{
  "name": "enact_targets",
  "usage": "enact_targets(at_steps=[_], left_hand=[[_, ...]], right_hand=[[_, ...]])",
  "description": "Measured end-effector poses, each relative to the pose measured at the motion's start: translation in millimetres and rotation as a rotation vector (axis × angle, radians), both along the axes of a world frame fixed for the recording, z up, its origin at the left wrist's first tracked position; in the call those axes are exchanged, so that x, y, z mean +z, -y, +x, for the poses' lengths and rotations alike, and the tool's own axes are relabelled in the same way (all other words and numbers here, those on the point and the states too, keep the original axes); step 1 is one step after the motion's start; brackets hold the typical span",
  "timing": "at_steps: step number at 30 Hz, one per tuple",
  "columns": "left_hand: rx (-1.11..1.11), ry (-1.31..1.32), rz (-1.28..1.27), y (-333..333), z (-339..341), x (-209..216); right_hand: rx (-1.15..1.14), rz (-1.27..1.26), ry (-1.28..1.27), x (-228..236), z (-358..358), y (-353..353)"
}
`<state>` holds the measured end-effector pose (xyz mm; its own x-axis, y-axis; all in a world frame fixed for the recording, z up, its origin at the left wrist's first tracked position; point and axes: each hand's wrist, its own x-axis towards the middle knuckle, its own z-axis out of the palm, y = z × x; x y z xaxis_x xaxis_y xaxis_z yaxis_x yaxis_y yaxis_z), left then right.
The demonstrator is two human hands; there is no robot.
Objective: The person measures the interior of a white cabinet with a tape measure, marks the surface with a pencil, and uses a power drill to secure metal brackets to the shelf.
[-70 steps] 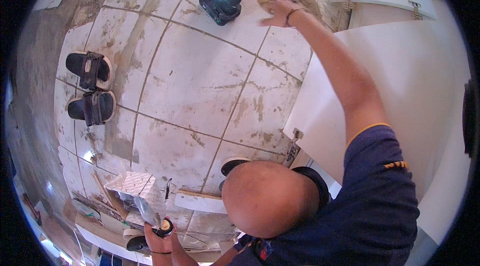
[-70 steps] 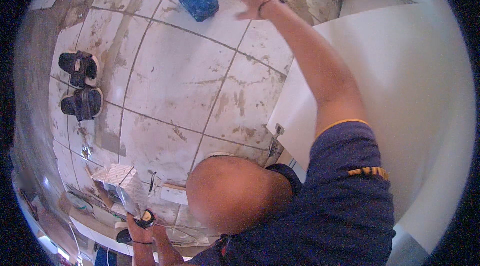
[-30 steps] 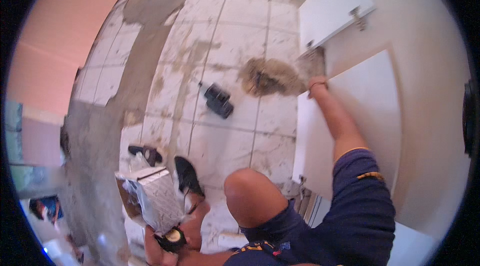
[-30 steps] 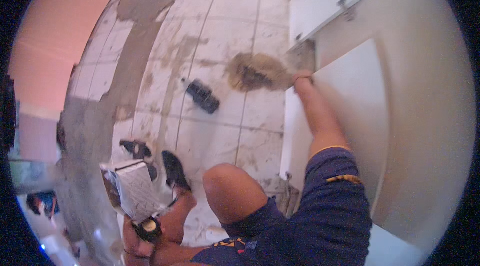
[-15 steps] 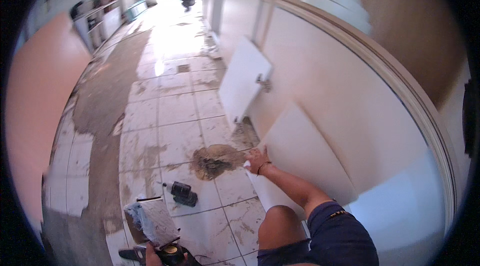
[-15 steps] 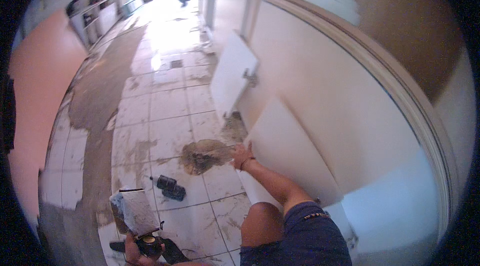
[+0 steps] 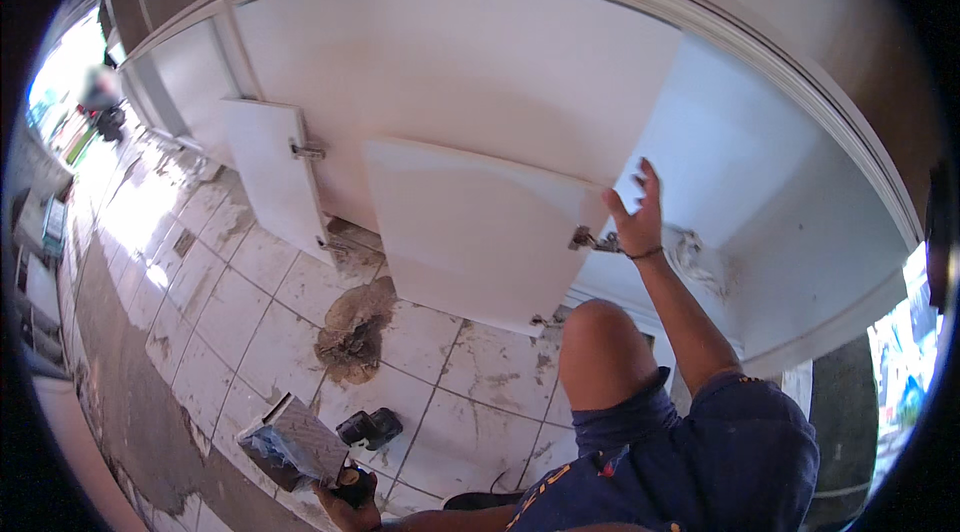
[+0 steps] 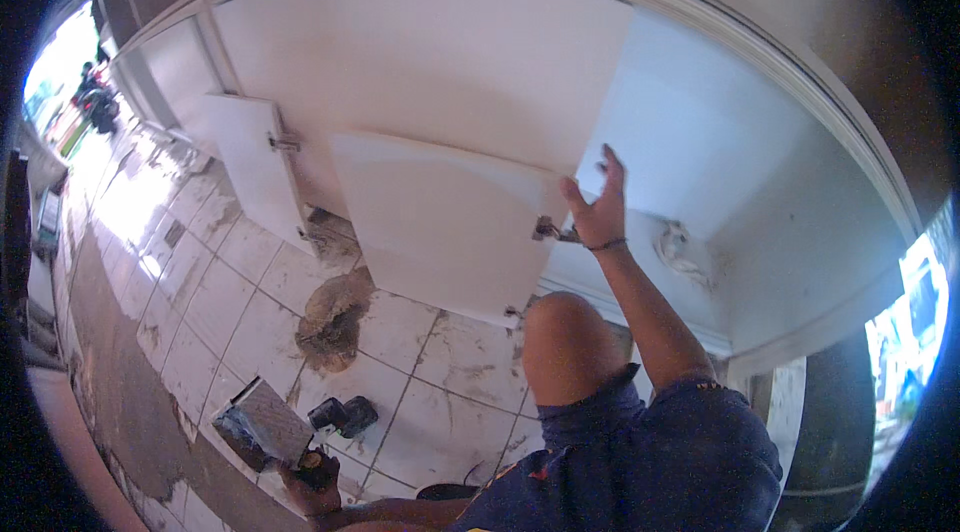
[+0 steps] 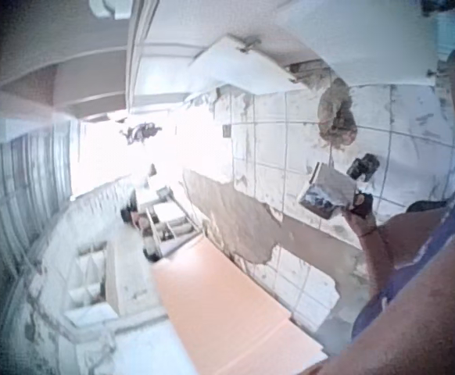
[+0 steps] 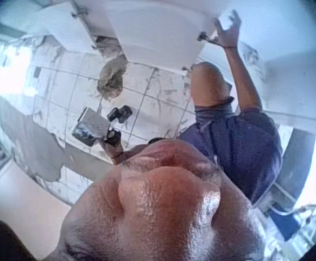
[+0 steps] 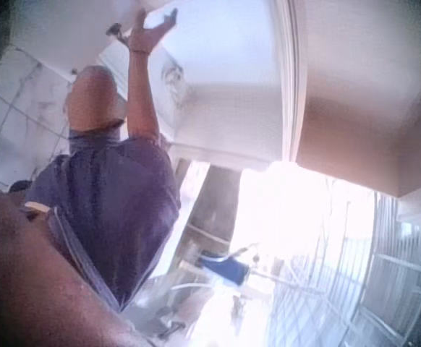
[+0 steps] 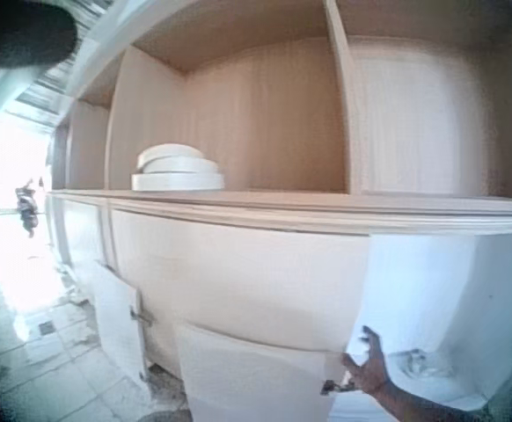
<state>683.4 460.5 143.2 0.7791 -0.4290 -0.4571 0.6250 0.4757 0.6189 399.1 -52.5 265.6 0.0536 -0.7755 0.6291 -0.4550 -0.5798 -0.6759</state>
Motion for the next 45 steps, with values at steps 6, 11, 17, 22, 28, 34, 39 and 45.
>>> enact_targets(at_steps=[6,11,17,22,28,34,39,45], left_hand=[[-0.147,0.078,0.215,45,3,16],[-0.247,0.064,0.028,75,17,-12],[-0.343,-0.042,-0.027,143,1,8],[-0.328,-0.075,0.097,168,-6,13],[-0.525,-0.201,0.214,178,-13,1],[-0.62,-0.203,0.311,183,-30,-4],[-0.677,-0.243,0.244,190,-32,-12],[-0.743,-0.209,0.239,203,-46,0]], right_hand=[[0.172,0.33,0.081,-14,-10,-1],[0.174,0.309,-0.21,-18,-15,-17],[0.322,0.493,-0.306,15,-20,-45],[0.408,0.449,-0.417,25,-19,-65],[0.608,0.605,-0.415,17,-39,-72],[0.764,0.808,-0.38,19,-35,-76],[0.764,0.373,-0.598,56,-49,-51],[0.261,0.087,0.056,115,-39,11]])
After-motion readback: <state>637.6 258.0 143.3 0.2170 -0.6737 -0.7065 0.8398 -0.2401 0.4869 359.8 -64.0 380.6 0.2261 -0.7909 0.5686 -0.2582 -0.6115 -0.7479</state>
